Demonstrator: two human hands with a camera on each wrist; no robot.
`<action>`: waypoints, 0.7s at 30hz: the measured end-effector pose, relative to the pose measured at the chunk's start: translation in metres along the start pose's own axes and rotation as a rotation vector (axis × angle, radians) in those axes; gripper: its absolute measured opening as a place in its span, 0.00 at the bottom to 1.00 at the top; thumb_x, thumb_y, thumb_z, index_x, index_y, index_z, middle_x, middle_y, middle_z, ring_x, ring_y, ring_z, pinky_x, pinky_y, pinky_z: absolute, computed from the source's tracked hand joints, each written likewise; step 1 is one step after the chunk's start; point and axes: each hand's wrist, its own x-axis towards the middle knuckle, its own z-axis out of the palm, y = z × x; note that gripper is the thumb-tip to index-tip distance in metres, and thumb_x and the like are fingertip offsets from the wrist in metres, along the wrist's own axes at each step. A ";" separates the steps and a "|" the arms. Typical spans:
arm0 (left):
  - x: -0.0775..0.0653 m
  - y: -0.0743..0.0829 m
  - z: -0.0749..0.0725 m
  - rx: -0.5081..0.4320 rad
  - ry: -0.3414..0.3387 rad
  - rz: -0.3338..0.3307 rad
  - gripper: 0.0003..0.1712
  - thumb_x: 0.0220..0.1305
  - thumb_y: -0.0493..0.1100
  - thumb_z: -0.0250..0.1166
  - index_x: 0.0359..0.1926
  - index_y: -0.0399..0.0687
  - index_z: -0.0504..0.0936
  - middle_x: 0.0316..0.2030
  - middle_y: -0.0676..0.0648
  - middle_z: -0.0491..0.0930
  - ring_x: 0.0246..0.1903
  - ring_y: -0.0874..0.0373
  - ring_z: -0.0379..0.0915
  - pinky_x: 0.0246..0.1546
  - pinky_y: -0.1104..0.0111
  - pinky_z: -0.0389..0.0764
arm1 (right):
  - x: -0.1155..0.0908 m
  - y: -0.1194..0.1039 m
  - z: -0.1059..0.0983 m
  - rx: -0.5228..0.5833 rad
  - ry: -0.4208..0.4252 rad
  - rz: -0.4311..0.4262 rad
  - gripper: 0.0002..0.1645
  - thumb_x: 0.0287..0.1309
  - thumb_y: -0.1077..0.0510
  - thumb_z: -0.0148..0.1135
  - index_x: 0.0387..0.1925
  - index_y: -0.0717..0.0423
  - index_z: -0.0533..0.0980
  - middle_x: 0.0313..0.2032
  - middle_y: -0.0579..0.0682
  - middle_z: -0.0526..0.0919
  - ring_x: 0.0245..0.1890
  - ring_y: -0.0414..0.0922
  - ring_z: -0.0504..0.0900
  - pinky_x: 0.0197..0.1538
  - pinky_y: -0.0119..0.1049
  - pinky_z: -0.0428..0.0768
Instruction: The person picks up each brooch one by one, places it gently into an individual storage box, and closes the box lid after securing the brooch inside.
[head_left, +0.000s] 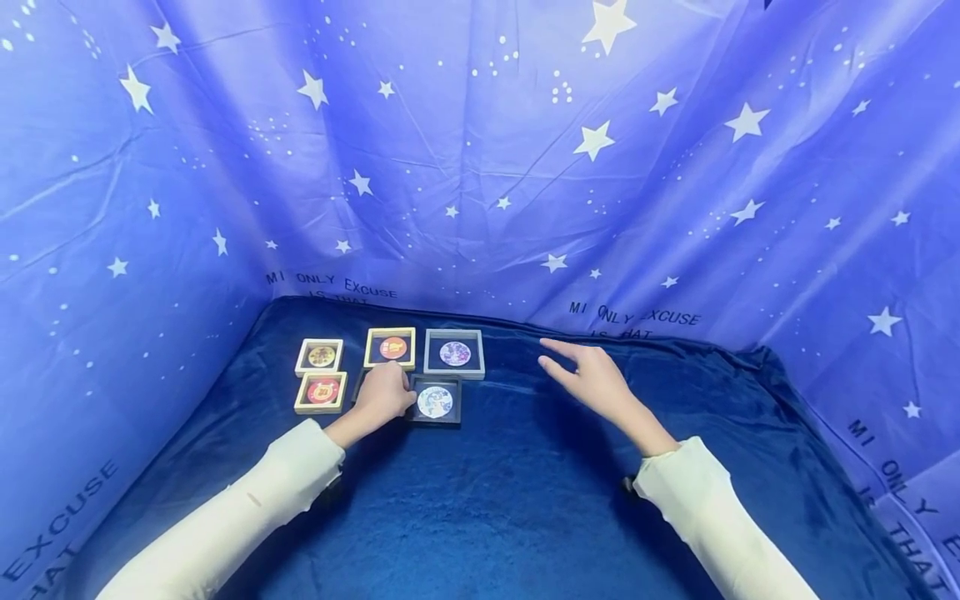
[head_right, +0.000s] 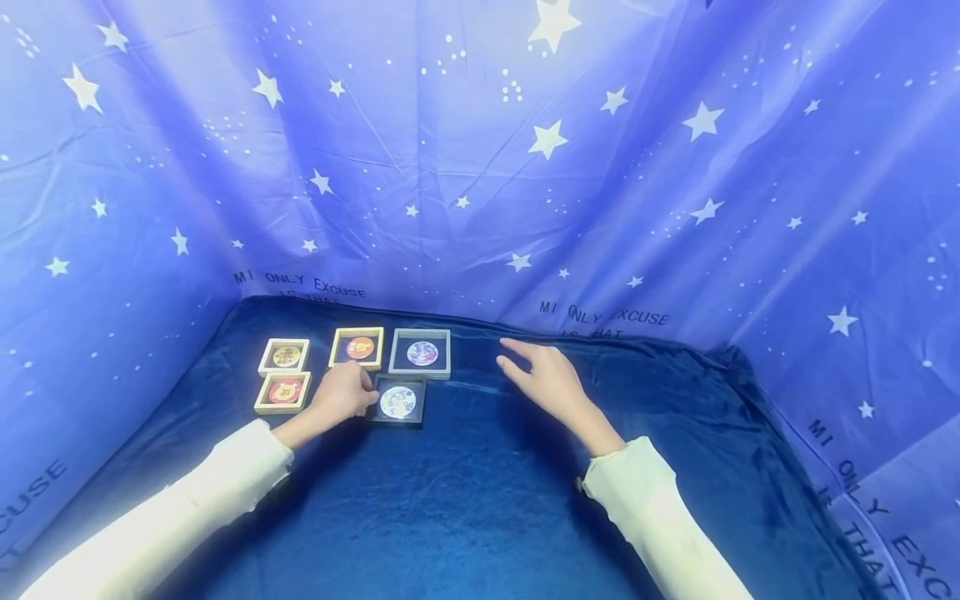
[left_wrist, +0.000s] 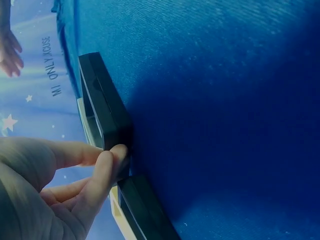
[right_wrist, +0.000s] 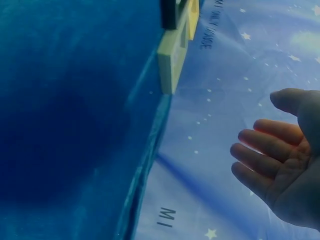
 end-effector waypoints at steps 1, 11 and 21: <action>0.000 -0.001 0.000 0.002 0.007 0.006 0.29 0.55 0.33 0.70 0.05 0.52 0.66 0.04 0.57 0.65 0.07 0.65 0.62 0.13 0.75 0.56 | 0.001 0.000 -0.002 0.009 0.010 0.002 0.29 0.73 0.43 0.57 0.69 0.48 0.73 0.10 0.37 0.53 0.11 0.37 0.51 0.19 0.33 0.61; -0.001 0.003 -0.005 0.016 0.134 0.097 0.32 0.58 0.36 0.67 0.05 0.54 0.59 0.06 0.59 0.52 0.10 0.66 0.49 0.13 0.73 0.49 | 0.007 0.005 -0.019 0.041 0.096 -0.005 0.31 0.76 0.41 0.51 0.73 0.46 0.69 0.71 0.57 0.72 0.38 0.55 0.86 0.49 0.54 0.81; 0.013 0.030 -0.045 -0.045 0.333 0.129 0.14 0.65 0.46 0.66 0.38 0.40 0.91 0.25 0.44 0.87 0.20 0.53 0.79 0.20 0.64 0.73 | 0.014 0.005 -0.043 0.046 0.127 -0.017 0.39 0.77 0.36 0.44 0.81 0.42 0.51 0.81 0.49 0.51 0.82 0.52 0.45 0.79 0.61 0.44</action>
